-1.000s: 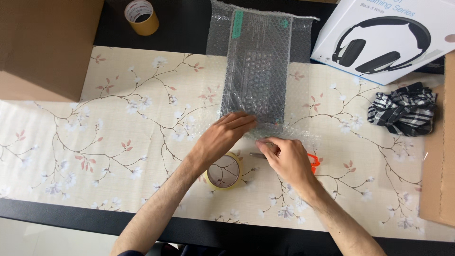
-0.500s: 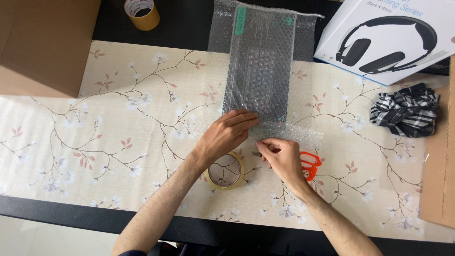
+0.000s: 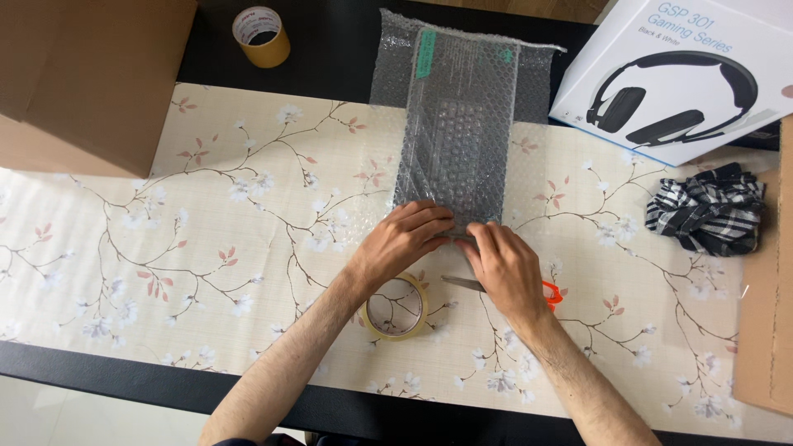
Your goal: The person wraps a rectangular object in bubble wrap and secures it with clear packing tape. They use scissors to cut the tape and apply multiple strips to seal the package on all sides.
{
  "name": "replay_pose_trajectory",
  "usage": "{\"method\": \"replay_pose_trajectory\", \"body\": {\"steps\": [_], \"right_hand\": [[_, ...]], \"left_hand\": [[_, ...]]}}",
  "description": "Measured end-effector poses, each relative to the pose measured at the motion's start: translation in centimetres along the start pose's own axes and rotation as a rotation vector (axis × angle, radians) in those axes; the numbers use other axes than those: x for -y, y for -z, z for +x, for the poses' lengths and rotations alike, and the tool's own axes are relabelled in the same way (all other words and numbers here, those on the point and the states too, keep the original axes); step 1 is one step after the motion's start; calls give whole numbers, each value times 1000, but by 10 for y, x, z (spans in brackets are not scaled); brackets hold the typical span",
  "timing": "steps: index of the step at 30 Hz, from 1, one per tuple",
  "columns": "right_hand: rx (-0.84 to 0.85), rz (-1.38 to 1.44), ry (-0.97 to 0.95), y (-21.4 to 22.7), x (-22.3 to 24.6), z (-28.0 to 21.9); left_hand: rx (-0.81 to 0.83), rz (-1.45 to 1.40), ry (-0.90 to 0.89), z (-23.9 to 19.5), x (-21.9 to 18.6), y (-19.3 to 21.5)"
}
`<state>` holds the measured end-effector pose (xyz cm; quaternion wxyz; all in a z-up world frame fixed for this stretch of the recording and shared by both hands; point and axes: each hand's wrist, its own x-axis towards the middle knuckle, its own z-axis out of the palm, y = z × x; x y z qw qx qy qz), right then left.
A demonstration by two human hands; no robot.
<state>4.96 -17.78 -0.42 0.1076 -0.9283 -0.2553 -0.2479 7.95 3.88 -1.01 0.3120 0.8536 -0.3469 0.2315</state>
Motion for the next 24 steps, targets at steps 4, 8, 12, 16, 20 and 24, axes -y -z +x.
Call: {"method": "replay_pose_trajectory", "body": {"steps": [4, 8, 12, 16, 20, 24], "right_hand": [[82, 134, -51, 14, -4, 6], [108, 105, -35, 20, 1, 12], [144, 130, -79, 12, -9, 4], [226, 211, -55, 24, -6, 10], [124, 319, -183, 23, -35, 8], [221, 396, -254, 52, -28, 24]], "left_hand": [[26, -88, 6, 2, 1, 6], [50, -12, -33, 5, -2, 4], [79, -83, 51, 7, -2, 5], [117, -19, 31, 12, -5, 12], [145, 23, 54, 22, -16, 27], [206, 124, 24, 26, -5, 20]]}}
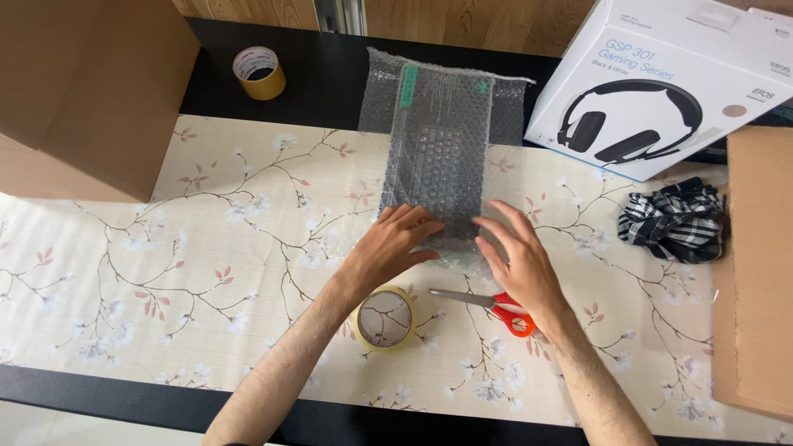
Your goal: The person wraps a rectangular object in bubble wrap and secures it with clear packing tape. They use scissors to cut the tape and apply multiple strips to seal the package on all sides.
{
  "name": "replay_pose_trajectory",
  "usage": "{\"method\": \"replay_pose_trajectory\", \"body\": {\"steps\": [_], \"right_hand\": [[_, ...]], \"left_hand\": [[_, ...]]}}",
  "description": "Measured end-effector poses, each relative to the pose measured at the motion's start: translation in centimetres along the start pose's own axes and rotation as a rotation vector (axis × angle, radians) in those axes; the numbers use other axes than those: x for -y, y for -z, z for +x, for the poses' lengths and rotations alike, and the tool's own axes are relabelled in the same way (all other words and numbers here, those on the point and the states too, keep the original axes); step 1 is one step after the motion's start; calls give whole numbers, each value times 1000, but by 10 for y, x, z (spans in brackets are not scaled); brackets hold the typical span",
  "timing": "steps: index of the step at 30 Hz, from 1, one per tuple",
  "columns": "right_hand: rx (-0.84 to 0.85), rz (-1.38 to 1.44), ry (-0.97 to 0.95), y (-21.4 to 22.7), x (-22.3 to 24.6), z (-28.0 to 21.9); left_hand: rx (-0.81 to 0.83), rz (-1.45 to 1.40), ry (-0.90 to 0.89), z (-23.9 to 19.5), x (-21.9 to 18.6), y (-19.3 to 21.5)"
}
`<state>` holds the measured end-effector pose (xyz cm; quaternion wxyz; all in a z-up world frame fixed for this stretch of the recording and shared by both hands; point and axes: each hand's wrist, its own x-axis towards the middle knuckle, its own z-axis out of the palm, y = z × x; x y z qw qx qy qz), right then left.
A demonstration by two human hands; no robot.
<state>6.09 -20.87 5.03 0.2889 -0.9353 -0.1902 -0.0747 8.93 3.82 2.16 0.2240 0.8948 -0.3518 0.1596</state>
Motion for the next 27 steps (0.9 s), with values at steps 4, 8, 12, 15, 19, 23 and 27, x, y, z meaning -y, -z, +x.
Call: {"method": "replay_pose_trajectory", "body": {"steps": [4, 8, 12, 15, 19, 23, 27], "right_hand": [[108, 48, 11, -1, 17, -2], [68, -10, 91, -12, 27, -6], [73, -70, 158, -30, 20, -13], [70, -46, 209, -36, 16, -13], [41, 77, 192, -42, -25, -12], [-14, 139, 112, -22, -22, -4], [-64, 183, 171, 0, -5, 2]], "left_hand": [[125, 52, 75, 4, 7, 1], [212, 101, 184, -1, -4, 11], [128, 215, 265, -2, -18, 6], [36, 385, 270, -1, -23, -8], [44, 300, 336, 1, -26, -8], [87, 242, 384, 3, -27, -6], [111, 140, 410, 3, -19, -5]]}}
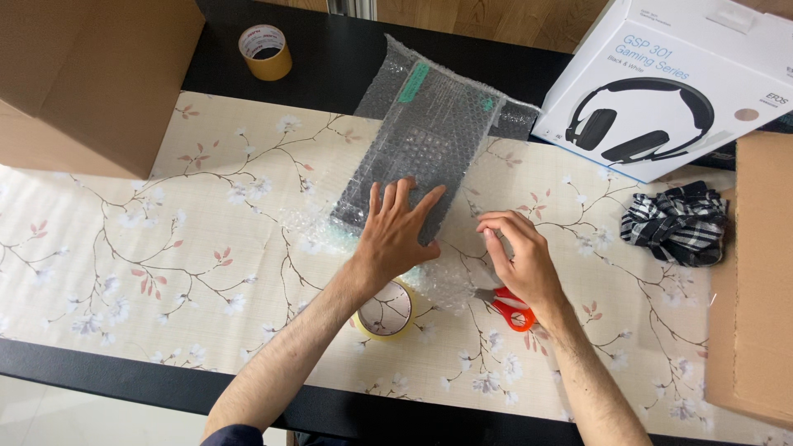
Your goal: The person wraps a rectangular object in bubble wrap and secures it with clear packing tape. They use scissors to cut the tape and apply multiple strips to seal the package on all sides.
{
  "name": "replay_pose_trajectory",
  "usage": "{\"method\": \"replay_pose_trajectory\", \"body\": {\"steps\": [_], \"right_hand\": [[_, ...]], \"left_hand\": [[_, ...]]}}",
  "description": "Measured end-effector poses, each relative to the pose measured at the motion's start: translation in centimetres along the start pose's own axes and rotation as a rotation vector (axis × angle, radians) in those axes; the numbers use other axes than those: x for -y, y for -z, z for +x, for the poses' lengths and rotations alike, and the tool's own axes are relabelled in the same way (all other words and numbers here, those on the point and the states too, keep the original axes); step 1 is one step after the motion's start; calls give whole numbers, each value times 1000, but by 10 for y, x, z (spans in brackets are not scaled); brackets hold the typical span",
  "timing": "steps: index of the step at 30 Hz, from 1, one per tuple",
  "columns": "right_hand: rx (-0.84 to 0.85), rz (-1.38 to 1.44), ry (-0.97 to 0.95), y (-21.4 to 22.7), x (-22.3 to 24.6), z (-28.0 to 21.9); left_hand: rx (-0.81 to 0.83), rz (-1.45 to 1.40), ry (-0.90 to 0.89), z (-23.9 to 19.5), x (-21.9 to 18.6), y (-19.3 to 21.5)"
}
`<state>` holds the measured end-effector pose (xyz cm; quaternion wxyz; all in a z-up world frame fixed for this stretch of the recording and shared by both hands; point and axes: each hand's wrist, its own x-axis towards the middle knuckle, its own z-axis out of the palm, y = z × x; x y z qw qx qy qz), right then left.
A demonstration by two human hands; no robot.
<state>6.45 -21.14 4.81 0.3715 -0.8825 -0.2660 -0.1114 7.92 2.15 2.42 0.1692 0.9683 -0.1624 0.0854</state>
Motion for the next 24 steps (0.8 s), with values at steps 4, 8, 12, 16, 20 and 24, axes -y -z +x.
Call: {"method": "replay_pose_trajectory", "body": {"steps": [4, 8, 12, 16, 20, 24], "right_hand": [[-17, 13, 40, 2, -6, -1], [-21, 5, 32, 5, -7, 2], [-109, 32, 46, 14, -2, 6], [-264, 22, -9, 35, -6, 9], [-296, 2, -54, 47, -22, 7], [-291, 33, -93, 50, -26, 8]], "left_hand": [[52, 6, -53, 5, 14, 1], [99, -9, -65, 7, 33, 4], [182, -5, -77, 6, 41, 17], [166, -20, -70, 3, 44, 25], [32, 4, -20, 7, 33, 12], [-4, 127, -26, 17, 35, -7]]}}
